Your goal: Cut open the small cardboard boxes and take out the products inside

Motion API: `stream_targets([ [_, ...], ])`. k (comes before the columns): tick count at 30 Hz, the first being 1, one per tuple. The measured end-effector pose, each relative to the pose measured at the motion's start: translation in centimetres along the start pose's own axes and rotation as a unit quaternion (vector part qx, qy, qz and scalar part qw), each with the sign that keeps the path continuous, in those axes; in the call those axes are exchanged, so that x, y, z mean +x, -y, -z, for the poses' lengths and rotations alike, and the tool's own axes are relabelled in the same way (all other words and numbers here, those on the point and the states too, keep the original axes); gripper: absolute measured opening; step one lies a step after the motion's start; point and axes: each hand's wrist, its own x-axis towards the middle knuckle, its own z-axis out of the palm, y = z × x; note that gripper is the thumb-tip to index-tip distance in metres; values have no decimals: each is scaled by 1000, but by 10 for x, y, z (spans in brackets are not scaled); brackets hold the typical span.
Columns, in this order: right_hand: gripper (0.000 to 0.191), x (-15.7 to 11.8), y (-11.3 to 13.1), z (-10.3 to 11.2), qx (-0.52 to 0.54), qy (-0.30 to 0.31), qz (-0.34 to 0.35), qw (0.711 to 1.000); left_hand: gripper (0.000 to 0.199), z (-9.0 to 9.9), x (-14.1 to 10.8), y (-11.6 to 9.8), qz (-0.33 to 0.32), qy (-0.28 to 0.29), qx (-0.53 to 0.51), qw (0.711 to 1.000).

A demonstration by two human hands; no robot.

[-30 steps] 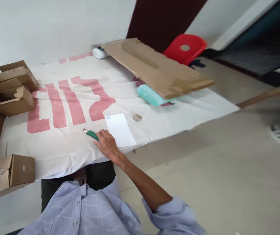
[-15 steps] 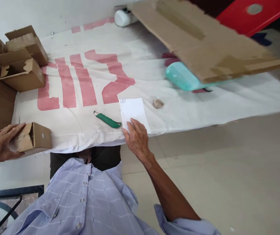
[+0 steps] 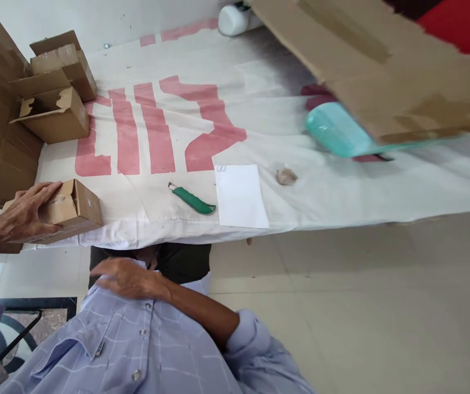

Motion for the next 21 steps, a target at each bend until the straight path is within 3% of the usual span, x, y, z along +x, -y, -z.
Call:
stream_targets([
  [1, 27, 3, 8, -7, 42, 28, 29, 998, 105, 0, -1, 2, -2, 0, 1, 1000],
  [3, 25, 4, 16, -7, 63, 9, 33, 997, 105, -1, -4, 8, -12, 1, 6, 1000],
  [7, 25, -22, -2, 44, -65, -163, -44, 984, 100, -7, -14, 30, -12, -28, 42, 999],
  [9, 30, -49, -19, 79, -157, -243, -94, 953, 97, -15, -16, 43, 7, -55, 45, 997],
  [12, 35, -98, -43, 123, -288, -324, -215, 875, 94, -27, -13, 54, 11, -105, 20, 994],
  [16, 41, -151, -70, 149, -383, -327, -357, 787, 98, -35, -2, 40, -17, -147, -23, 989],
  [21, 46, -177, -95, 154, -424, -294, -396, 759, 103, -34, 20, 2, -67, -190, -15, 979],
])
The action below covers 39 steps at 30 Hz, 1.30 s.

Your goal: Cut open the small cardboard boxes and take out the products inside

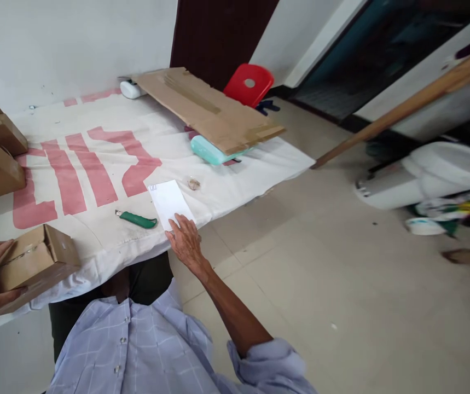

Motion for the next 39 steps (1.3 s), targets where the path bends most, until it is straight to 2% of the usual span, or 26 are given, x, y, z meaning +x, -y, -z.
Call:
stream_targets([
  [3, 47, 4, -13, -5, -1, -27, 8, 1000, 101, -7, 20, -25, -32, -15, -1, 999],
  [7, 46, 14, -27, -5, 10, -64, 11, 998, 89, -17, 44, -63, -33, -21, -19, 999],
  [9, 45, 19, -24, -3, 24, -79, 23, 996, 86, -21, 51, -77, -32, -29, -44, 998],
  [11, 44, 23, -13, -2, 46, -87, 49, 994, 88, -19, 51, -83, -30, -29, -79, 996],
  [15, 40, 31, 17, -4, 91, -91, 101, 987, 95, -3, 30, -66, 34, -43, -169, 984],
  [18, 37, 37, 31, -9, 96, -60, 128, 985, 86, 4, 3, -49, 117, -74, -253, 958],
  [21, 35, 41, 36, -13, 64, -3, 138, 988, 75, -8, -18, -44, 178, -82, -354, 914],
  [25, 31, 43, 38, -14, 26, 48, 151, 987, 59, -35, -27, -50, 194, -115, -456, 861],
  [29, 26, 42, 43, -12, 28, 55, 148, 987, 55, -48, -27, -55, 204, -139, -487, 838],
  [32, 29, 45, 53, -4, 103, 40, 113, 987, 63, -53, -28, -55, 212, -157, -512, 817],
  [34, 33, 48, 64, 7, 190, 30, 62, 979, 67, -57, -30, -55, 215, -168, -531, 802],
  [37, 35, 55, 88, 31, 324, 62, -15, 944, 69, -62, -31, -55, 211, -175, -551, 788],
  [39, 36, 60, 106, 49, 394, 99, -27, 913, 70, -64, -31, -56, 207, -175, -562, 781],
])
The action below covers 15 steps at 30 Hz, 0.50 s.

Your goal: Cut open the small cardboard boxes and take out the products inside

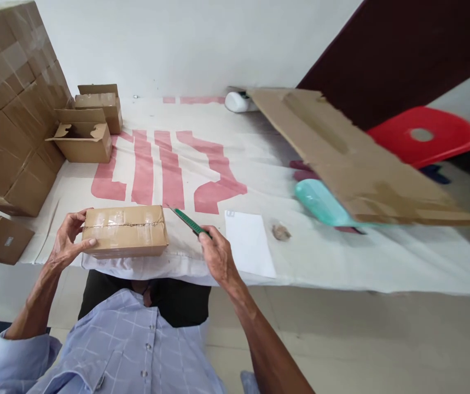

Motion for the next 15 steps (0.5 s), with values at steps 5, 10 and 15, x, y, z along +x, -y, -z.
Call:
stream_targets([
  [5, 51, 6, 49, -13, 108, 106, -8, 988, 70, -2, -3, 0, 6, 6, -27, 1000],
  [10, 64, 15, 65, -37, 158, 141, 23, 977, 67, -8, -6, 8, -2, 3, -52, 999],
  [15, 64, 20, 68, -37, 115, 134, 59, 983, 69, -12, -7, 15, -7, -7, -60, 998],
])
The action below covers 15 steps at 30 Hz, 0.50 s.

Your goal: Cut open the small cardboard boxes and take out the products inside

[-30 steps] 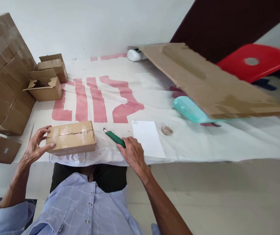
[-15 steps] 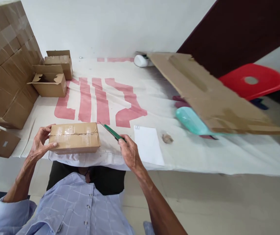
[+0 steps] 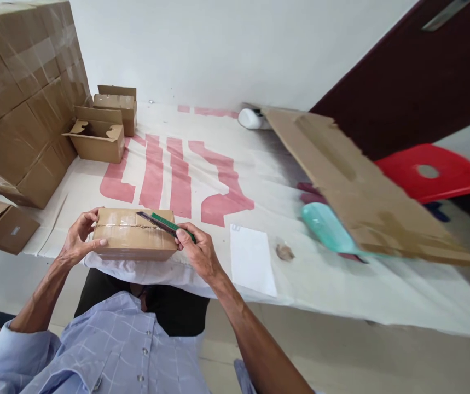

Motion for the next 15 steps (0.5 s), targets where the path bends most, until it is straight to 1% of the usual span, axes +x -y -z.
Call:
stream_targets([
  [4, 56, 4, 16, 9, -77, 21, 25, 997, 73, -3, -2, -2, 1, -7, 21, 1000],
  [6, 49, 7, 26, 7, -104, 39, 46, 993, 75, -5, -4, -3, 0, -9, 30, 1000],
  [8, 44, 9, 32, 1, -115, 50, 60, 990, 76, -5, -6, -4, -2, -11, 36, 999],
  [9, 44, 10, 32, -3, -116, 45, 62, 990, 76, -5, -6, -4, -1, -11, 38, 999],
  [11, 45, 9, 28, -11, -111, 15, 56, 992, 75, -5, -8, -3, -2, -4, 34, 999],
  [13, 48, 7, 20, -17, -101, -20, 52, 993, 76, -3, -10, -3, -7, 16, 21, 1000],
  [15, 50, 6, 14, -18, -99, -30, 56, 993, 82, 0, -11, -2, -17, 45, 14, 999],
])
